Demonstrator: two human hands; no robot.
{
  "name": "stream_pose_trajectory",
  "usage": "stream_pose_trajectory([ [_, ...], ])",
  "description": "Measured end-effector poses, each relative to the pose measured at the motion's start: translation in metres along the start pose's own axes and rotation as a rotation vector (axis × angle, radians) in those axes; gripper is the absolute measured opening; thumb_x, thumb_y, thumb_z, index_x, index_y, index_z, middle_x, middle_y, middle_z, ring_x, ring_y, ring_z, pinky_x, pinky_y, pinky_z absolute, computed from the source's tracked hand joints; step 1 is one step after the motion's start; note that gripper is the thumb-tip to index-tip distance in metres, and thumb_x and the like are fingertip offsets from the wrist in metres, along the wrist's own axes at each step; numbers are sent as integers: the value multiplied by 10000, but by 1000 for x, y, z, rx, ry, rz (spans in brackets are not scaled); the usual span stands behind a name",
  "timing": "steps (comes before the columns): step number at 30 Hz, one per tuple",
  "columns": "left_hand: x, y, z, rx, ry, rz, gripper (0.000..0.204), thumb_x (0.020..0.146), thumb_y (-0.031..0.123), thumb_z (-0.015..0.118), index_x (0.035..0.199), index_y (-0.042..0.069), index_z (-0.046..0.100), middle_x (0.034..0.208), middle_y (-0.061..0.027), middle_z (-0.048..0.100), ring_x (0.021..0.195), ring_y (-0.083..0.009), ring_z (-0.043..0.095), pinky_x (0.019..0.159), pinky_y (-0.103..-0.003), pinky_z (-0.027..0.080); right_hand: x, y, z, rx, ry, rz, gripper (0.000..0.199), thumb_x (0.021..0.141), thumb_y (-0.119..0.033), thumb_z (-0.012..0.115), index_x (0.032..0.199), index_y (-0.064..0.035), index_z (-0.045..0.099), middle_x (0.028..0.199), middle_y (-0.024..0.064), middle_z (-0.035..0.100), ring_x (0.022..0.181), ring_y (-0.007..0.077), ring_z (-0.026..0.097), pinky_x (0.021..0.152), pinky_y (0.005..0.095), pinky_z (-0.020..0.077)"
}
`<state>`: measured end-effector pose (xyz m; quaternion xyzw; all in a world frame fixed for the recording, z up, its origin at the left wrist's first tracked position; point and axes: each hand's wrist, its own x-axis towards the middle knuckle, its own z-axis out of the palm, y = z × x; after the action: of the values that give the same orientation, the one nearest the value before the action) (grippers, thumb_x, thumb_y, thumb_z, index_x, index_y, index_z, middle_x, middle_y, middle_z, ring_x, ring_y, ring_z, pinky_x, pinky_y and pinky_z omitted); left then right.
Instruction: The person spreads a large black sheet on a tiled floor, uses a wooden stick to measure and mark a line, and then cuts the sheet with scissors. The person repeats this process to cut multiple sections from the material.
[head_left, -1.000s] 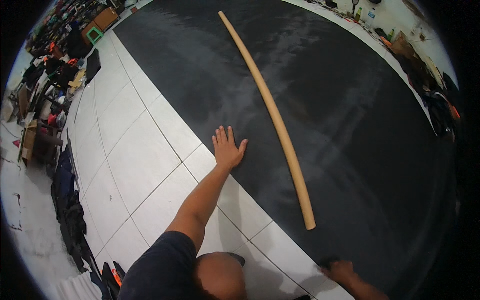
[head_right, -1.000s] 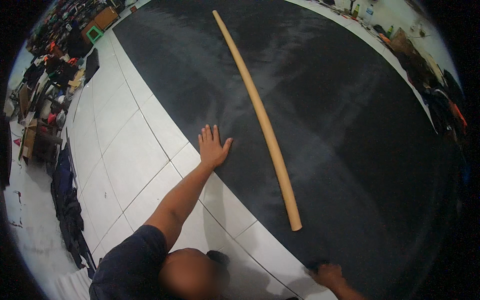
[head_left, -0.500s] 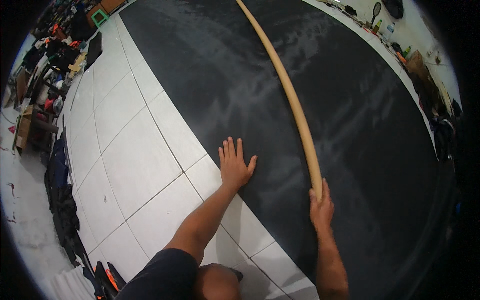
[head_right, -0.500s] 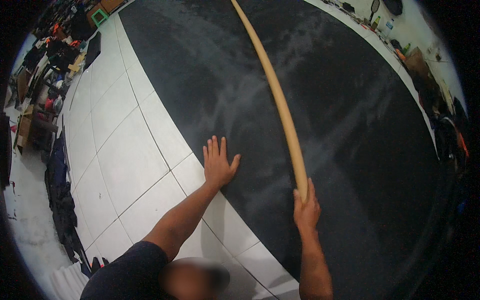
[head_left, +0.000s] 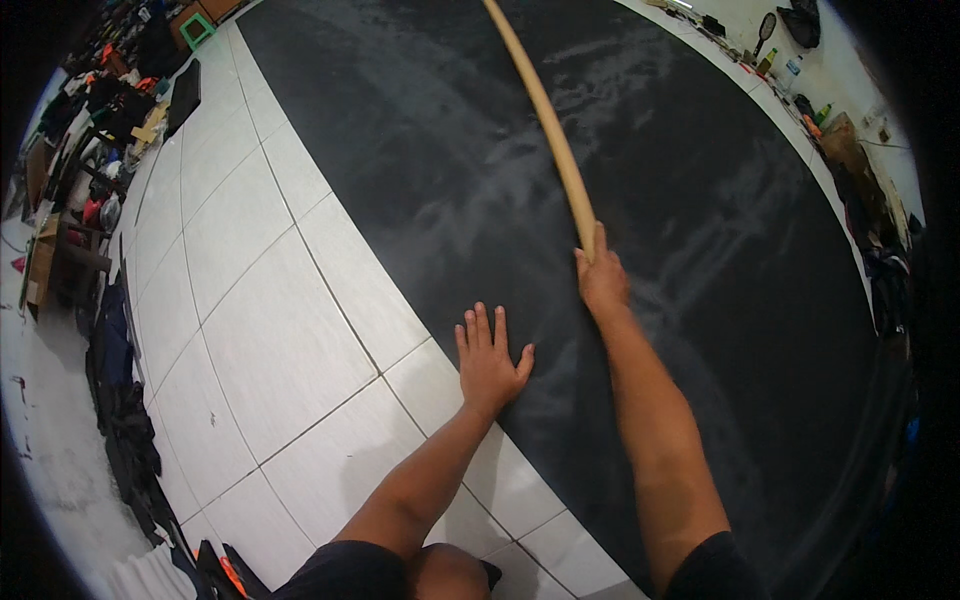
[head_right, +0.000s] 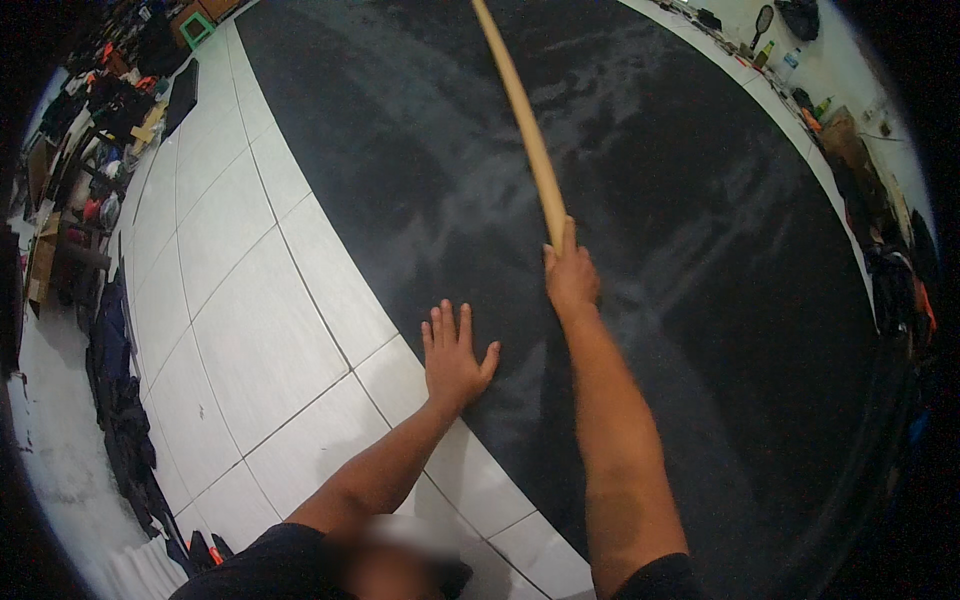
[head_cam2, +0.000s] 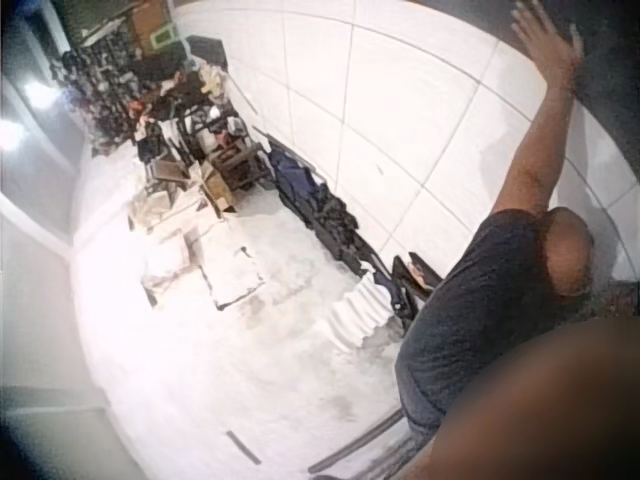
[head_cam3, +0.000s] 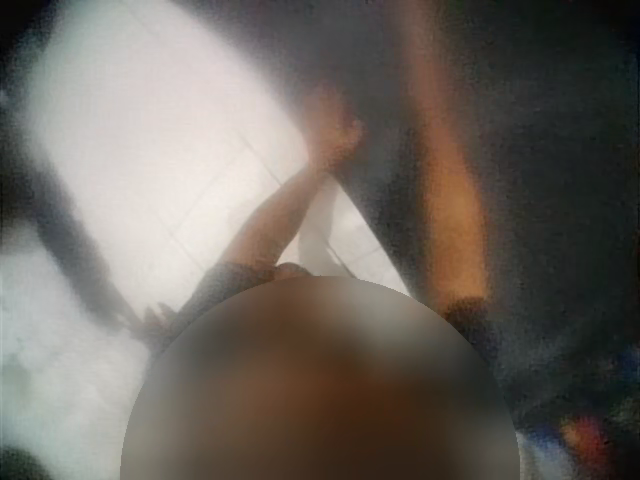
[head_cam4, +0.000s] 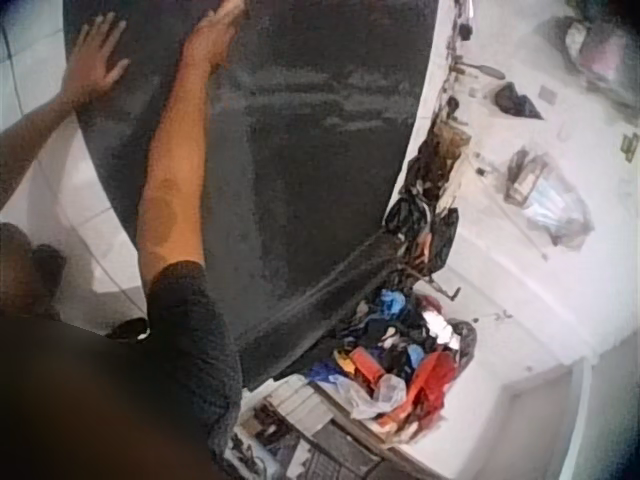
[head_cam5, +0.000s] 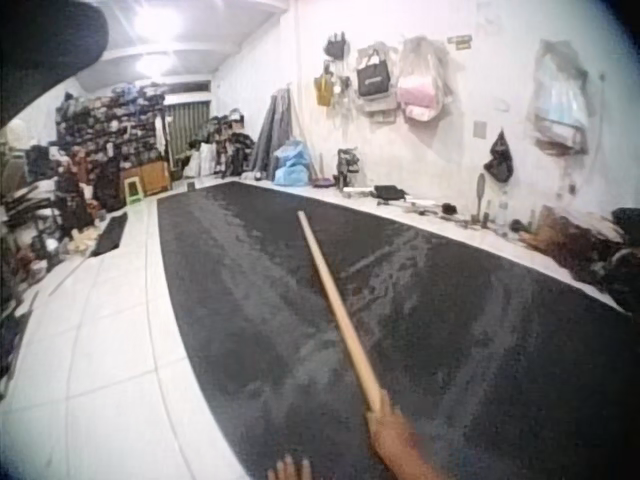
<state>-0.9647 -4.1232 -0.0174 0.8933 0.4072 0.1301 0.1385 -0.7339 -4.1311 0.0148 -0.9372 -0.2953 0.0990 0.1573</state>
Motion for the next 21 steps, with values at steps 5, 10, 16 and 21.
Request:
stream_pose_trajectory([
  [5,1,1,-1,-26,-15,13,781,894,468,578,1475,-7,362,1541,-300,265,1450,-445,227,1180,-553,152,-8,-55,24,11,15,-199,641,965,-358,577,1519,-204,293,1124,175,542,989,379,630,809,503,537],
  [10,0,-3,1,-7,-23,21,784,900,487,547,1475,-10,356,1534,-301,275,1445,-450,231,1175,-568,144,-40,-105,39,34,-131,-360,618,955,-277,604,1493,-170,320,1173,167,506,1041,354,614,831,452,570],
  [16,-2,-7,2,-24,-95,81,813,905,515,504,1490,-17,317,1520,-305,297,1452,-440,219,1182,-561,129,-67,-133,59,-43,-169,-494,607,965,-311,583,1495,-180,317,1161,166,524,1011,340,635,828,441,582],
  [21,0,-7,-3,39,-94,25,791,911,504,508,1483,-14,336,1525,-304,291,1451,-436,225,1185,-557,124,-58,-135,45,54,-127,-533,574,969,-348,557,1490,-219,351,1079,155,529,950,332,632,758,450,578],
])
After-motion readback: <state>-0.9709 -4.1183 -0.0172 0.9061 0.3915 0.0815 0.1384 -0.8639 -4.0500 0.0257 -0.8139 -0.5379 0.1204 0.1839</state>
